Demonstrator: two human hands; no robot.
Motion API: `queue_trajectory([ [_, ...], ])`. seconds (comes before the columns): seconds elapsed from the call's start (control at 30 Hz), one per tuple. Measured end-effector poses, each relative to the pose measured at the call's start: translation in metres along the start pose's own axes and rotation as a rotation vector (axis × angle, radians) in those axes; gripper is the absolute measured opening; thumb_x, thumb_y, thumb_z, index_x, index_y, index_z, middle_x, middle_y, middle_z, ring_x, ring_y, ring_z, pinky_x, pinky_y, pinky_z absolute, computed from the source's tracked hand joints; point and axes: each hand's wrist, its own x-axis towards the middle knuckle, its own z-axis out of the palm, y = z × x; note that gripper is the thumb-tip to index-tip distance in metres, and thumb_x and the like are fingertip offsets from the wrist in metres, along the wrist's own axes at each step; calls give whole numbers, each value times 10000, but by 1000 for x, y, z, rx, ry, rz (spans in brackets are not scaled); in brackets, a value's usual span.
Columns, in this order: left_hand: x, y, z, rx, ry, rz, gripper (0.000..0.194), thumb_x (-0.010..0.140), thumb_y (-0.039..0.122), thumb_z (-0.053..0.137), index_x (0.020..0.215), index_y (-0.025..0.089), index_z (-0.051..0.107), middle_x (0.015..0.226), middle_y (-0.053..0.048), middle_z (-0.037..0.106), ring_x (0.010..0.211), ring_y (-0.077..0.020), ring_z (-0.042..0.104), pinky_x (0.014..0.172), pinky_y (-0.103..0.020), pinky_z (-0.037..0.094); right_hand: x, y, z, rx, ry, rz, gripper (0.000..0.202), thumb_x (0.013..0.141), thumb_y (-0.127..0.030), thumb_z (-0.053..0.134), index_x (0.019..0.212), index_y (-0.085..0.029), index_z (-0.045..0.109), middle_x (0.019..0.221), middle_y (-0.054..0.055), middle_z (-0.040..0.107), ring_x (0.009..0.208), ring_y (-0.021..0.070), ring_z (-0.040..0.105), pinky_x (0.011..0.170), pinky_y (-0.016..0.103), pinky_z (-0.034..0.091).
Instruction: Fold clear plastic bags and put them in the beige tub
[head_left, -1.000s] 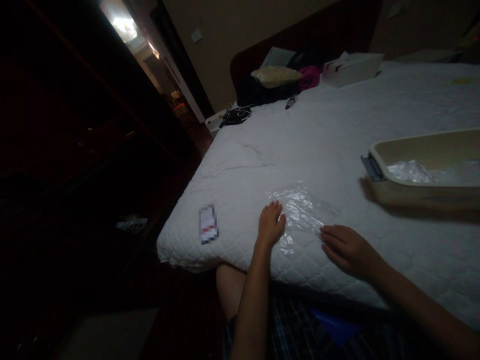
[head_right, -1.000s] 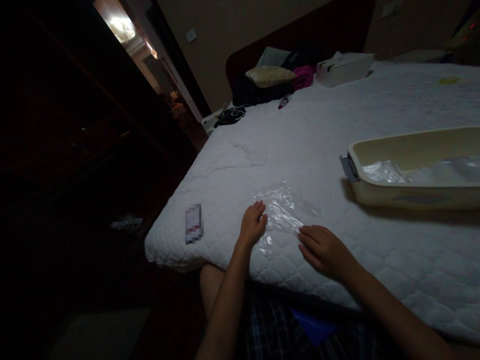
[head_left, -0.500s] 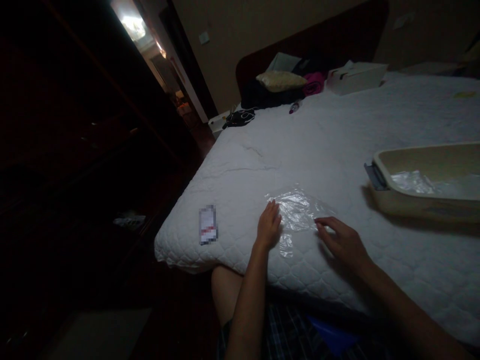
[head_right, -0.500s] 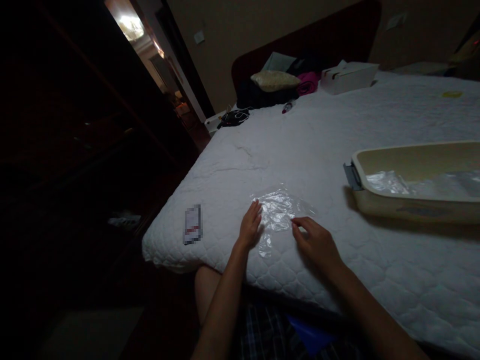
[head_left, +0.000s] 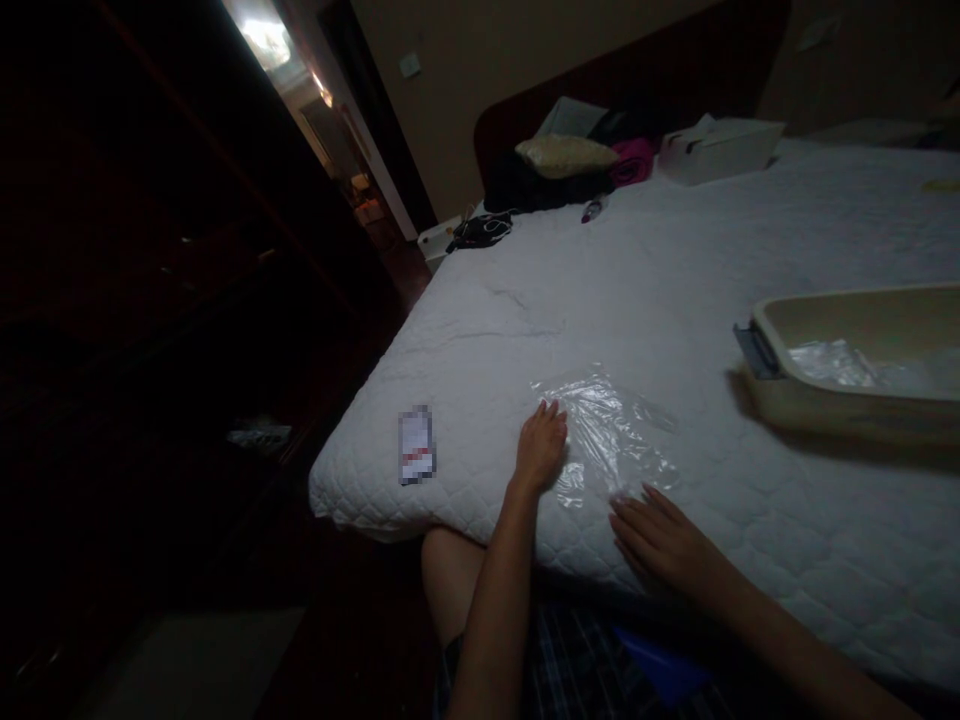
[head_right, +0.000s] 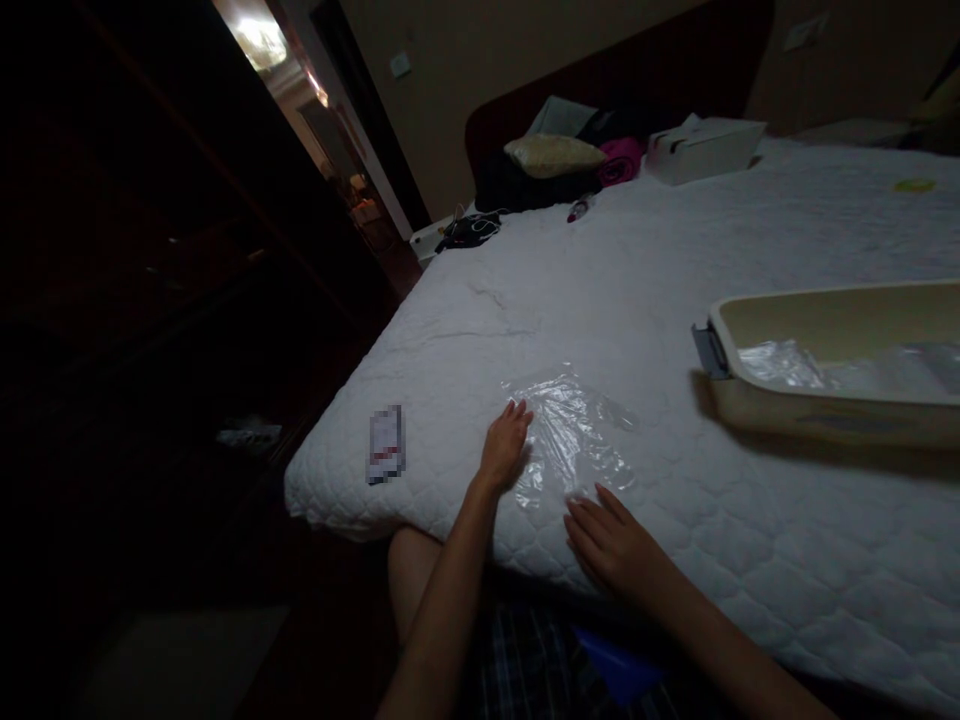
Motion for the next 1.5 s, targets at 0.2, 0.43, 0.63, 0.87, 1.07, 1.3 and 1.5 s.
queue_trajectory([
  [0.2, 0, -1, 2, -42, 20, -30, 384, 934, 282, 340, 1252, 160, 517, 1446, -98, 344, 1362, -225, 264, 1084, -439, 302, 11, 13, -20, 70, 82, 38, 256, 787, -101, 538, 1025, -157, 614, 842, 92, 678, 743, 185, 612, 699, 340, 518],
  [0.43, -2, 4, -2, -69, 23, -48, 426, 875, 292, 474, 1280, 163, 491, 1457, -104, 317, 1364, -238, 258, 1092, -449, 288, 46, 67, -2, 55, -5, 482, 371, 854, -161, 431, 1210, -117, 524, 1162, 164, 596, 1049, 246, 567, 885, 394, 478],
  [0.63, -3, 4, -1, -57, 33, -48, 454, 831, 287, 533, 1269, 176, 491, 1444, -108, 343, 1361, -250, 264, 1080, -472, 298, 22, 98, 41, 19, -152, 500, 377, 894, -284, 400, 1194, -117, 556, 1238, 174, 563, 1162, 270, 509, 1010, 476, 353],
  [0.87, -19, 7, -6, -8, 113, 147, 413, 809, 245, 524, 1217, 182, 510, 1436, -111, 360, 1372, -248, 235, 1094, -527, 224, 10, 104, 52, 40, -151, 535, 396, 906, -320, 380, 1213, -139, 553, 1276, 151, 544, 1189, 255, 490, 1030, 472, 331],
  [1.07, -62, 6, -20, -17, 126, 255, 395, 769, 190, 522, 1163, 174, 528, 1364, -119, 460, 1332, -239, 327, 1075, -516, 283, 7, 109, 55, 113, -110, 588, 401, 901, -348, 393, 1204, -155, 569, 1271, 141, 551, 1177, 260, 500, 1030, 487, 330],
  [1.3, -85, -4, -21, -216, 150, 140, 316, 799, 244, 525, 1104, 194, 590, 1260, -96, 564, 1218, -223, 481, 1040, -473, 371, 7, 111, 52, 246, -60, 647, 358, 869, -356, 455, 1165, -215, 597, 1244, 107, 576, 1142, 261, 529, 981, 508, 388],
  [1.5, -64, -10, -27, -377, 239, -100, 243, 874, 249, 459, 1037, 190, 630, 1224, -88, 590, 1149, -190, 542, 979, -414, 454, 6, 114, 52, 313, -34, 673, 299, 841, -333, 511, 1076, -204, 643, 1221, 111, 585, 1106, 251, 551, 944, 483, 431],
])
